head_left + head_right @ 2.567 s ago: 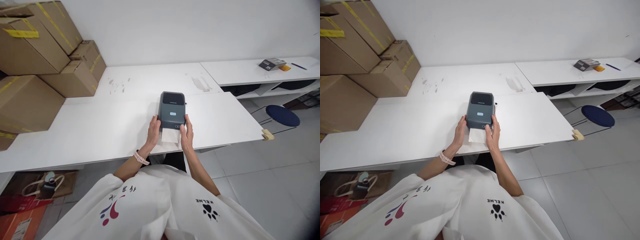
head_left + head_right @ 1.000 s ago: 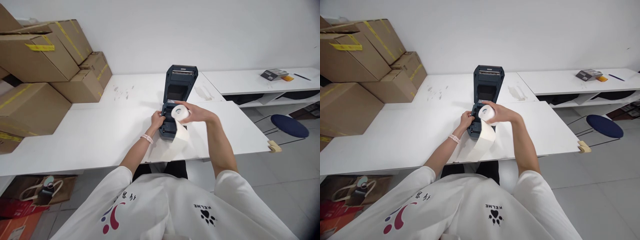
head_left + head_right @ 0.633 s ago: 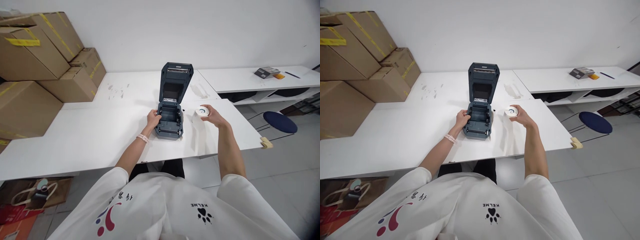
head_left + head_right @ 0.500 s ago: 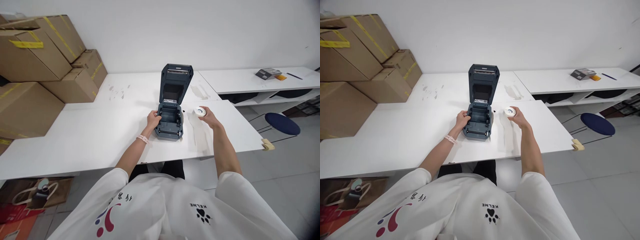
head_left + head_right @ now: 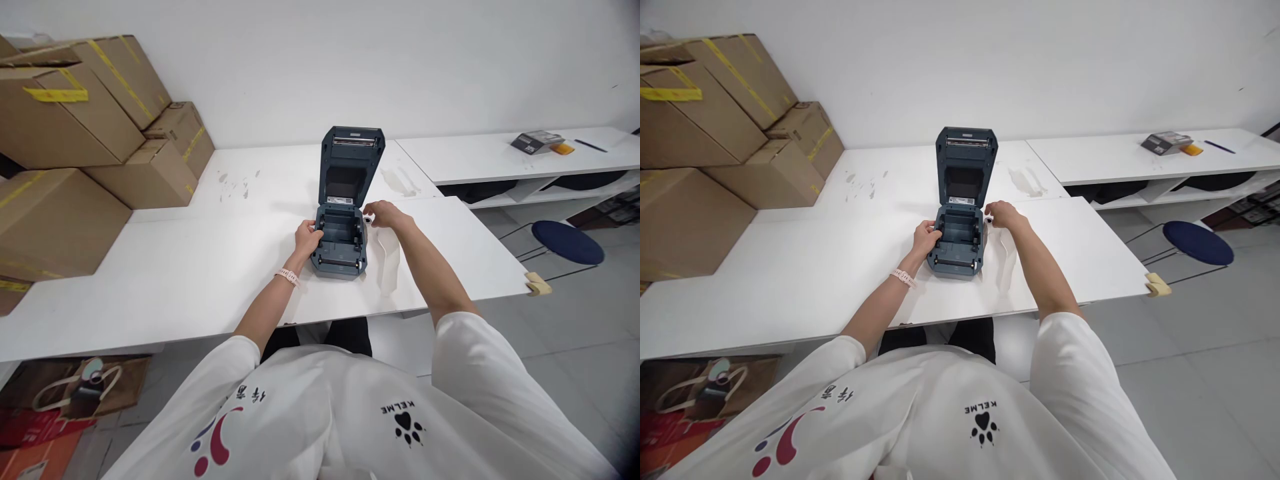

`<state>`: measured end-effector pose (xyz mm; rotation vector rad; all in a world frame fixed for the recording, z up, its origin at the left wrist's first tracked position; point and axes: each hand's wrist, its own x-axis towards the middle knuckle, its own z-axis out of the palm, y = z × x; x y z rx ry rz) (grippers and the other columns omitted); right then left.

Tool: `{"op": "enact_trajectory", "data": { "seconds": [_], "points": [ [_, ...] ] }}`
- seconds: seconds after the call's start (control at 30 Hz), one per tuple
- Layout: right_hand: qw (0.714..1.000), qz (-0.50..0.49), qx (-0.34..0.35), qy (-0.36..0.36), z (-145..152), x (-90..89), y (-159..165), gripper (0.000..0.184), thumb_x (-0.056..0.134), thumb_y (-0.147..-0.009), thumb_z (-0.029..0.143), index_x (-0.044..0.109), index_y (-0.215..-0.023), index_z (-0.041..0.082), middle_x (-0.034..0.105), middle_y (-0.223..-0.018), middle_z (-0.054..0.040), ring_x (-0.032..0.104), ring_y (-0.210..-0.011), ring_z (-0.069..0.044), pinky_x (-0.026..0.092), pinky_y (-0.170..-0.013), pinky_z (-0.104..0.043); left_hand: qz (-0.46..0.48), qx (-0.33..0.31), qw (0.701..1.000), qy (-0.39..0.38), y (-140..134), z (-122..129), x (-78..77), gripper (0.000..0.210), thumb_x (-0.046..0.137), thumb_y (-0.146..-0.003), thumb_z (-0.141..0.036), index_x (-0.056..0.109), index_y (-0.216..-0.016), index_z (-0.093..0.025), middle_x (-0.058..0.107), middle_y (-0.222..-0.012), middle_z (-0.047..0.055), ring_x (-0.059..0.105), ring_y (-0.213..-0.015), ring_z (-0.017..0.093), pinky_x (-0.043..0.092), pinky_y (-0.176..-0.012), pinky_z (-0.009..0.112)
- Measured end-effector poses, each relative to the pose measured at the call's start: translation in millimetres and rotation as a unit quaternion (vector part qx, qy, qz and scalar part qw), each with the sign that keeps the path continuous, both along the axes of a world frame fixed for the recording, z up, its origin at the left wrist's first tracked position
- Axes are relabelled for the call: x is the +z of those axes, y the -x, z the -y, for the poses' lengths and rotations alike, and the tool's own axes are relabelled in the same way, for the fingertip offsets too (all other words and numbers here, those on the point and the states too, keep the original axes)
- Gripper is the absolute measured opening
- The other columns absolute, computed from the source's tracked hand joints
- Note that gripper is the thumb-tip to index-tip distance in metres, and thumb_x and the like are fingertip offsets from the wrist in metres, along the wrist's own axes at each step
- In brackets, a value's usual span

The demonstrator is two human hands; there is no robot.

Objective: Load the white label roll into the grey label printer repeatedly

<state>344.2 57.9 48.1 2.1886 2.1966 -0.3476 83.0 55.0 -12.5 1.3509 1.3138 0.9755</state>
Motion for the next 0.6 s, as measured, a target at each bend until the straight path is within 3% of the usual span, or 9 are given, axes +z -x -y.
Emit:
{"op": "enact_trajectory", "data": {
  "seconds": [0.13, 0.23, 0.37, 0.47, 0.53, 0.6],
  "points": [
    [1.0, -0.026, 0.014, 0.011, -4, -6.6, 9, 0.03, 0.077, -0.061, 0.016, 0.074, -0.091, 0.02, 0.076, -0.097, -0.0053, 0.068, -0.089, -0.024, 0.053, -0.079, -0.031, -0.007, 0.002, 1.0, -0.006, 0, 0, -0.8, 0.035, 0.066, -0.064, -0.013, 0.062, -0.099, -0.018, 0.047, -0.064, -0.005, 0.046, -0.061, 0.012, 0.038, -0.063, 0.026],
    [0.998, -0.055, 0.01, 0.006, 10, 0.3, 1, 0.032, 0.075, -0.066, 0.025, 0.072, -0.098, 0.02, 0.074, -0.1, -0.004, 0.067, -0.086, -0.02, 0.052, -0.074, -0.027, -0.009, 0.0, 1.0, -0.008, 0, 0, -1.6, 0.038, 0.065, -0.064, -0.015, 0.062, -0.101, -0.018, 0.047, -0.065, -0.005, 0.047, -0.061, 0.013, 0.038, -0.064, 0.027],
    [0.983, -0.177, -0.016, -0.042, 43, 30.1, -15, 0.036, 0.069, -0.071, 0.032, 0.071, -0.105, 0.02, 0.068, -0.094, -0.0037, 0.06, -0.077, -0.016, 0.047, -0.067, -0.027, -0.011, -0.007, 1.0, -0.002, 1, 1, -0.6, 0.039, 0.064, -0.065, -0.015, 0.061, -0.104, -0.018, 0.046, -0.064, -0.005, 0.046, -0.06, 0.013, 0.036, -0.062, 0.027],
    [0.959, -0.282, 0.014, -0.037, 62, 58.4, -8, 0.033, 0.066, -0.075, 0.035, 0.07, -0.106, 0.023, 0.06, -0.077, 0.0, 0.052, -0.067, -0.013, 0.042, -0.063, -0.027, -0.01, -0.011, 1.0, -0.005, 1, 2, -0.1, 0.038, 0.064, -0.066, -0.015, 0.061, -0.104, -0.018, 0.047, -0.065, -0.005, 0.046, -0.06, 0.013, 0.036, -0.062, 0.027],
    [0.963, -0.263, 0.059, -0.011, 65, 71.6, 11, 0.032, 0.067, -0.074, 0.033, 0.07, -0.105, 0.024, 0.06, -0.076, 0.0003, 0.052, -0.067, -0.013, 0.041, -0.063, -0.026, -0.009, -0.008, 1.0, -0.008, 1, 2, -0.6, 0.036, 0.064, -0.066, -0.015, 0.061, -0.102, -0.018, 0.046, -0.064, -0.005, 0.046, -0.06, 0.012, 0.036, -0.062, 0.027],
    [0.979, -0.179, 0.099, 0.006, 58, 76.4, 38, 0.031, 0.068, -0.071, 0.029, 0.071, -0.101, 0.023, 0.065, -0.084, -0.0018, 0.057, -0.073, -0.016, 0.043, -0.066, -0.027, -0.009, -0.007, 1.0, -0.008, 1, 1, -1.6, 0.035, 0.064, -0.066, -0.015, 0.061, -0.101, -0.018, 0.046, -0.063, -0.006, 0.046, -0.059, 0.012, 0.036, -0.062, 0.027]
  ]
}}
